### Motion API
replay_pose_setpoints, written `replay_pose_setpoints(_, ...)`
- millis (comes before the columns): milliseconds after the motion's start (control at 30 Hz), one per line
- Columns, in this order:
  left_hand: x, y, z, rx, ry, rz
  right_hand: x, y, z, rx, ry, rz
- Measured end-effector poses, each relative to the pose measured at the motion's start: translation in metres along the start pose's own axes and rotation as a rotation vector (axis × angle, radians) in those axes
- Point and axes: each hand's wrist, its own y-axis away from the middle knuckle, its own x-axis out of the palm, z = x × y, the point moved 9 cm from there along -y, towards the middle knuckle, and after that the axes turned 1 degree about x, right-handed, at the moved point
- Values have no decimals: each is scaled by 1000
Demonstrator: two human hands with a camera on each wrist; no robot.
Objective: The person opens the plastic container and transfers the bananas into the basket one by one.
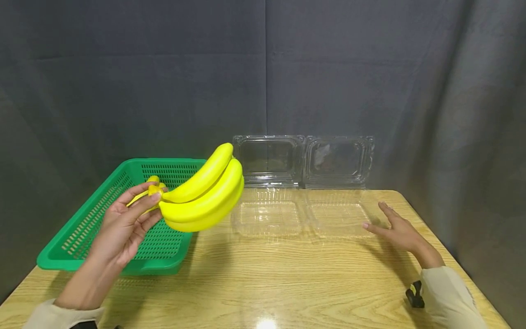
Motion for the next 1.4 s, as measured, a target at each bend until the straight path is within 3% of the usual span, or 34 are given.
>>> replay_pose_setpoints(333,-23,4,-13,13,32,-55,0,0,0,3,8,3)
replay_pose_setpoints(600,-48,6,-15,-4,20,-138,2,-1,-2,-1,-4,2)
replay_pose_setpoints(933,-72,7,-19,-2,25,-171,0,-2,-3,-5,3,-6)
replay_pose_setpoints(1200,-92,9,-28,18,-16,-207,0,-2,-2,-5,-9,0)
replay_pose_setpoints(1400,-108,12,-31,-13,-28,-255,0,0,-1,-7,-10,-1)
